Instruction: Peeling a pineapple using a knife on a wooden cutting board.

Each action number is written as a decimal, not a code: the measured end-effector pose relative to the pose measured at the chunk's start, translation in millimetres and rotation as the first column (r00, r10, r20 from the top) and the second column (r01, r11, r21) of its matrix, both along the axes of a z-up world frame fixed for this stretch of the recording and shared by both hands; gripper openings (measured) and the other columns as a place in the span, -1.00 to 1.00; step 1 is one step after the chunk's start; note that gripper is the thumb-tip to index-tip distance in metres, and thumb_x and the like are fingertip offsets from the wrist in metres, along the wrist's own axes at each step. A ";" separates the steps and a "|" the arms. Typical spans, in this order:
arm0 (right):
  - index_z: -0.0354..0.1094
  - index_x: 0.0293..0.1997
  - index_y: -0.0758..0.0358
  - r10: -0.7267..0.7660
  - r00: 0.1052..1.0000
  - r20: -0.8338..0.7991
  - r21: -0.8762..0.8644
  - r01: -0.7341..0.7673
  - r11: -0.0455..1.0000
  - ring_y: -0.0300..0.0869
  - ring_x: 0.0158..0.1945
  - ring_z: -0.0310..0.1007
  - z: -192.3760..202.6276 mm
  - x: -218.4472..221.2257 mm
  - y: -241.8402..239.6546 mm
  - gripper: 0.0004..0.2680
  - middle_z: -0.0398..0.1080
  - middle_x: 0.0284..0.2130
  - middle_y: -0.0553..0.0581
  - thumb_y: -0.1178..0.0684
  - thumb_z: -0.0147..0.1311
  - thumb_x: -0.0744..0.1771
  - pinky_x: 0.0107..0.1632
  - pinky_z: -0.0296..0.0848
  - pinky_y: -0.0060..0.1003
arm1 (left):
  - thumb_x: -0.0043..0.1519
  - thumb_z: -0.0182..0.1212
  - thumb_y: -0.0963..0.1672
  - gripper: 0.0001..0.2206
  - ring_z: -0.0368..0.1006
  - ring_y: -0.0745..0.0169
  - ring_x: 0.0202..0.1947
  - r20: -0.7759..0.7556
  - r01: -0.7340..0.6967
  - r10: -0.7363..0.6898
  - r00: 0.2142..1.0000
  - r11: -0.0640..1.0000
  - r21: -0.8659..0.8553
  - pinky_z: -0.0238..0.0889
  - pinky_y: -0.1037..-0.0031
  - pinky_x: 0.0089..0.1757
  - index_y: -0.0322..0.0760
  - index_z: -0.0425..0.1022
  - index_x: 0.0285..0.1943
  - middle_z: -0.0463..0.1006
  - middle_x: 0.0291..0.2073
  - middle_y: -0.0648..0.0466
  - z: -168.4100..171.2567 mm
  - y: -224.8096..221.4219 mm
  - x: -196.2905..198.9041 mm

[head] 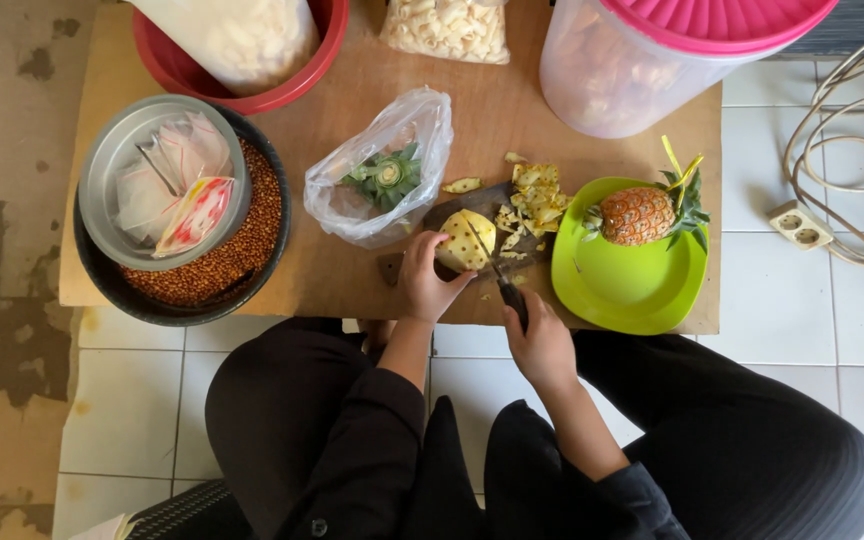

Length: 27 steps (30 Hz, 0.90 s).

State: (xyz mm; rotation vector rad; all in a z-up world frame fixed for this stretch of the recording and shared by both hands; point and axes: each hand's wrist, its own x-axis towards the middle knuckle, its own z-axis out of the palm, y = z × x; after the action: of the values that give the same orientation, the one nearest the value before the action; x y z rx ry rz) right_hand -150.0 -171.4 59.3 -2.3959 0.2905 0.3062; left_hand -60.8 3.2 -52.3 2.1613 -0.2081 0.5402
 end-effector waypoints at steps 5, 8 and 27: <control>0.24 0.28 0.32 -0.039 0.999 0.031 -0.093 0.042 0.995 0.25 -0.01 0.53 -8.5 6.7 -12.2 -0.64 0.45 -0.08 0.43 -0.13 -0.11 0.43 -0.08 0.57 0.09 | -0.17 0.63 -0.02 -0.37 0.51 0.06 -0.10 -0.029 -0.019 0.019 0.999 0.999 -0.026 0.41 0.26 -0.07 -0.12 0.43 0.08 0.48 -0.05 0.07 -3.5 -1.9 3.0; 0.16 0.32 0.38 -0.106 0.994 -0.005 -0.016 0.106 0.994 0.28 0.06 0.49 -53.0 14.6 -21.6 -0.64 0.42 -0.01 0.49 -0.11 -0.19 0.45 -0.01 0.55 0.12 | -0.12 0.61 -0.02 -0.41 0.50 0.06 -0.05 -0.068 -0.037 0.030 0.997 0.995 -0.098 0.41 0.26 -0.05 -0.11 0.43 0.08 0.47 -0.03 0.08 -6.2 -1.7 -0.4; 0.22 0.33 0.18 0.128 0.989 0.080 -0.210 -0.109 0.972 0.19 -0.12 0.58 -16.9 -7.6 11.1 -0.63 0.47 -0.06 0.29 -0.17 -0.13 0.41 -0.14 0.58 0.05 | -0.01 0.62 -0.03 -0.59 0.56 0.13 -0.07 -0.418 -0.282 0.078 0.905 0.845 -0.453 0.49 0.47 -0.17 -0.09 0.59 -0.02 0.59 -0.06 0.09 -32.0 -1.1 1.2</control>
State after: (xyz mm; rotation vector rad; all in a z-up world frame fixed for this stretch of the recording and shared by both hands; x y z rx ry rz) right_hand -157.7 -160.3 42.4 -2.6284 0.1413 0.2270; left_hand -59.6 2.1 -84.2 1.7238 0.3355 0.2233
